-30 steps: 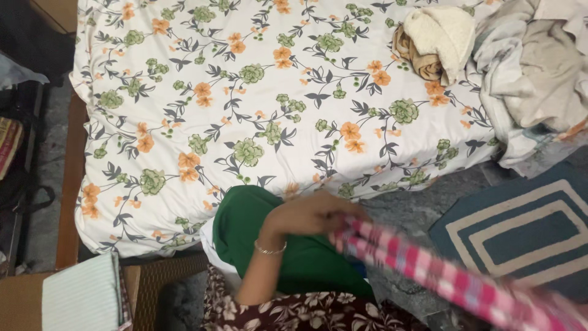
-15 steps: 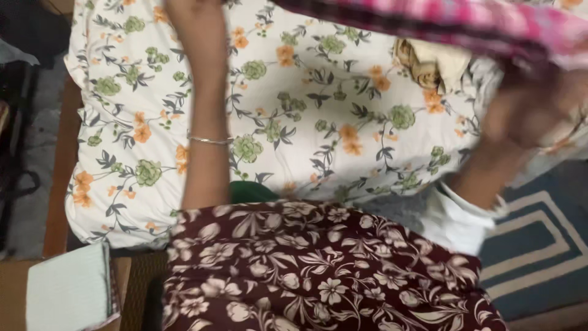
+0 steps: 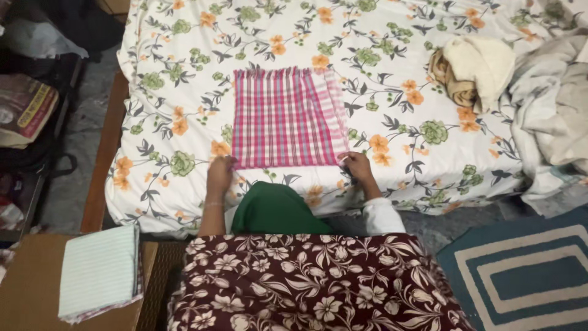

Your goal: The person folds a pink checkered towel, a white towel, and a yellow towel on a floral bedsheet, smoothing each one before stacking them on a nearby table.

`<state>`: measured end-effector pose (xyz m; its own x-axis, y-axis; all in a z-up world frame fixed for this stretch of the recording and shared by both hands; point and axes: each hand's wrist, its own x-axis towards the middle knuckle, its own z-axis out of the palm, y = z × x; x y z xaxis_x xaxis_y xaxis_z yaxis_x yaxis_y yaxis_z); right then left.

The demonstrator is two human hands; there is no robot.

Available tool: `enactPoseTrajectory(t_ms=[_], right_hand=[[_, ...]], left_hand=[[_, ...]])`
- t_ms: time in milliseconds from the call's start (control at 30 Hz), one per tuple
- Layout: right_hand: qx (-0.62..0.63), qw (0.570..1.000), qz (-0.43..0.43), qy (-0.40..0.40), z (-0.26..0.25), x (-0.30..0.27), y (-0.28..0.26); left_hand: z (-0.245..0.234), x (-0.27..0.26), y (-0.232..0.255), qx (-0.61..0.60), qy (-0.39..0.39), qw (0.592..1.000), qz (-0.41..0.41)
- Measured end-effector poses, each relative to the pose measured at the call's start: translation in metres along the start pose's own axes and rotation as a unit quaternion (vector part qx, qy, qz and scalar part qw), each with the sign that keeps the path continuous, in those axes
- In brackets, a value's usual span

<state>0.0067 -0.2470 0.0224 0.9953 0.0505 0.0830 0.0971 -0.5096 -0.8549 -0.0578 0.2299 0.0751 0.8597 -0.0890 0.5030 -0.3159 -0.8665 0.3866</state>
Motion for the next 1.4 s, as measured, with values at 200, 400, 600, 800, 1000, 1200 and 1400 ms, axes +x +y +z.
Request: enactPoseTrajectory(t_ms=[200, 400, 600, 800, 1000, 1200, 1400], right_hand=[[-0.003, 0.996, 0.057, 0.064, 0.009, -0.011, 0.000], [-0.020, 0.992, -0.039, 0.118, 0.017, -0.030, -0.021], [0.048, 0.993, 0.033, 0.098, 0.005, -0.041, -0.033], [0.052, 0.993, 0.033, 0.100, 0.006, -0.043, -0.025], [0.031, 0.993, 0.017, 0.117, 0.011, -0.049, -0.021], [-0.035, 0.992, -0.069, 0.098, -0.004, -0.054, -0.028], [0.048, 0.997, 0.032, 0.051, -0.003, -0.079, -0.015]], left_hand=[[0.019, -0.036, -0.016, -0.133, 0.015, 0.976, -0.173], [0.019, -0.030, 0.002, -0.070, 0.057, 0.984, -0.156], [0.025, -0.029, 0.002, -0.026, 0.043, 0.980, -0.195], [0.024, -0.029, -0.005, -0.215, 0.060, 0.937, -0.271], [0.015, -0.027, 0.002, -0.286, 0.115, 0.916, -0.256], [-0.025, -0.015, 0.017, -0.309, 0.064, 0.922, -0.226], [-0.030, -0.047, 0.012, -0.220, -0.031, 0.944, -0.243]])
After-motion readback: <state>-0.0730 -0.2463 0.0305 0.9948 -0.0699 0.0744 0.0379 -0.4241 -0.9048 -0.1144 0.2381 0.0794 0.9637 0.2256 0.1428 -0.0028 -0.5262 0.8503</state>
